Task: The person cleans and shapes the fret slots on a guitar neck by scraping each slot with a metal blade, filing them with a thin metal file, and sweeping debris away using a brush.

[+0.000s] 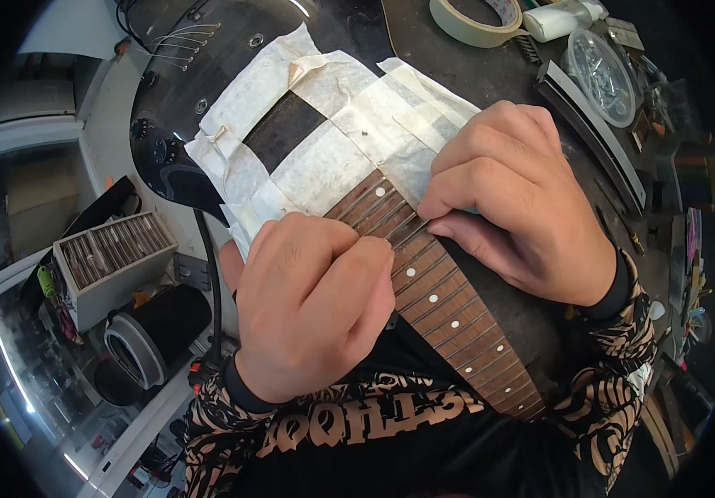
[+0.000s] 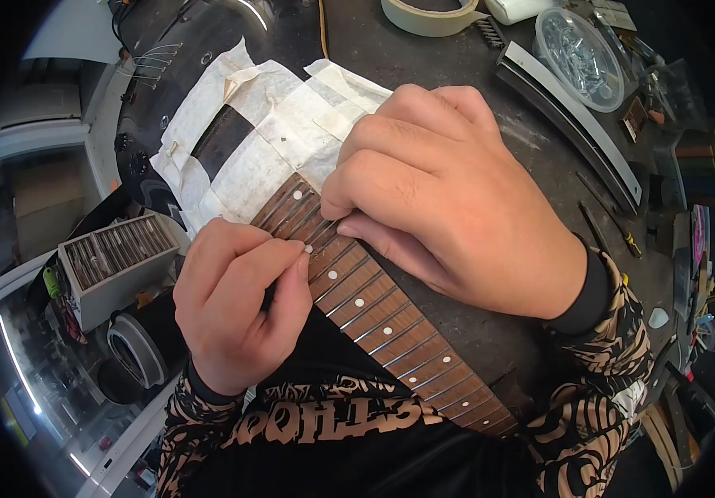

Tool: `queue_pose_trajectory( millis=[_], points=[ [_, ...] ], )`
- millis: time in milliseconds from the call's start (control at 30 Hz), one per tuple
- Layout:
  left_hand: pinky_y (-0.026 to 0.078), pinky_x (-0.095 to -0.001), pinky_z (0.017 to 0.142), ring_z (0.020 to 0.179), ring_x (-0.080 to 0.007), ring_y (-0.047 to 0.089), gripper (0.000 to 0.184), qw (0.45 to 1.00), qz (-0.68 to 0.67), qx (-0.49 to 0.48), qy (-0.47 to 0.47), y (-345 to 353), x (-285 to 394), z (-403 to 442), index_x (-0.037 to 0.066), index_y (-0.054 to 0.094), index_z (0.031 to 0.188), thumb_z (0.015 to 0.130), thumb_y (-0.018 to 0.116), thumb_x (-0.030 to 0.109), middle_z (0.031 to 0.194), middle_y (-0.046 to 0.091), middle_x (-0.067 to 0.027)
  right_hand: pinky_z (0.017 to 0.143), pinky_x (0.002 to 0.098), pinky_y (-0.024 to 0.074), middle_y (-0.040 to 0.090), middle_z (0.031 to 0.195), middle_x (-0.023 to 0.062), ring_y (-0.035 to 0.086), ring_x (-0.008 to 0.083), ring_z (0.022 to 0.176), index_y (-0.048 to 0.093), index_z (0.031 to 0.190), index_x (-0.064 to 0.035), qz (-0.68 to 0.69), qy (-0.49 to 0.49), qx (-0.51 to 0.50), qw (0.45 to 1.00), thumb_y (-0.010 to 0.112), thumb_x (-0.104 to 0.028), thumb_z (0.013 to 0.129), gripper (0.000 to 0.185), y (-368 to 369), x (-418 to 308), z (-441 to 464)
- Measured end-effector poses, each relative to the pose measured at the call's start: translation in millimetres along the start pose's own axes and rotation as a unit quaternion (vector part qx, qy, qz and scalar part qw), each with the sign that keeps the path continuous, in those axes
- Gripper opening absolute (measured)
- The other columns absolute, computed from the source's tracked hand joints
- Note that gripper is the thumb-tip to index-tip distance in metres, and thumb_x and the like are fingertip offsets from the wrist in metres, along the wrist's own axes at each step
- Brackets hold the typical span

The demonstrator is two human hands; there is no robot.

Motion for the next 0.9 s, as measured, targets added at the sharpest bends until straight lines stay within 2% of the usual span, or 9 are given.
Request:
queue_pose_trajectory(
  millis=[300,467,633,733,833,900],
  points=[
    [0.054,-0.0385,0.068,0.077,-0.0288,0.069,0.024,0.999,-0.029,0.009,0.017,4.0,1.0,2.7,-0.001,0.079,0.103,0.083,0.086,-0.012,0.092,0.073,-0.0112,0.103,0.0456,0.0455,0.071,0.111,-0.0001,0.066,0.0277,0.11,0.071,0.106,-0.015,-0.033,-0.005,0.017,0.999,0.091,-0.008,0.085,0.031,6.1,-3.5,-0.8],
    [0.054,-0.0419,0.073,0.081,-0.0305,0.069,0.034,0.999,-0.025,0.02,0.026,8.5,-3.7,0.1,0.0,0.079,0.107,0.076,0.088,-0.008,0.099,0.07,-0.0105,0.104,0.0453,0.0466,0.071,0.11,0.0002,0.067,0.0281,0.109,0.069,0.106,-0.0146,-0.055,0.0,0.046,0.997,0.089,-0.007,0.086,0.029,11.9,-2.6,-2.0],
    [0.054,-0.0421,0.073,0.082,-0.0306,0.069,0.032,0.999,-0.015,0.026,0.029,9.0,-1.3,1.2,0.0,0.078,0.107,0.078,0.088,-0.008,0.099,0.07,-0.0104,0.104,0.0452,0.0468,0.071,0.112,0.0008,0.067,0.029,0.11,0.07,0.107,-0.0141,-0.027,0.001,0.042,0.999,0.089,-0.006,0.087,0.028,7.9,0.9,-2.4],
    [0.054,-0.0379,0.068,0.077,-0.028,0.068,0.022,0.999,-0.024,0.027,0.034,9.0,2.4,3.6,-0.002,0.078,0.101,0.084,0.086,-0.014,0.091,0.073,-0.0116,0.104,0.0454,0.0466,0.07,0.112,0.0011,0.067,0.0299,0.111,0.07,0.107,-0.014,-0.02,-0.001,0.033,0.999,0.089,-0.007,0.087,0.028,3.7,-0.6,-5.0],
    [0.055,-0.0424,0.075,0.082,-0.0304,0.069,0.03,0.999,-0.034,0.001,0.027,8.0,-0.4,2.7,0.0,0.079,0.107,0.079,0.089,-0.007,0.099,0.071,-0.0102,0.104,0.0457,0.0465,0.07,0.112,0.0014,0.066,0.0307,0.112,0.07,0.107,-0.0139,-0.034,0.001,0.031,0.999,0.089,-0.007,0.087,0.028,5.5,-2.6,-3.8],
    [0.054,-0.0423,0.074,0.082,-0.0305,0.069,0.03,0.999,-0.032,0.004,0.02,7.9,-0.9,3.6,0.0,0.079,0.107,0.079,0.089,-0.007,0.099,0.071,-0.0102,0.104,0.0459,0.0465,0.07,0.112,0.0015,0.066,0.0309,0.112,0.07,0.107,-0.0139,-0.042,0.006,0.033,0.999,0.089,-0.007,0.087,0.029,8.0,-2.4,-3.1]
  ],
)
Point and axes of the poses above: each hand's wrist, its own z-axis towards the middle knuckle, its own y-axis out of the palm, x = y × z, the point moved 6 cm from there along z, towards the middle knuckle
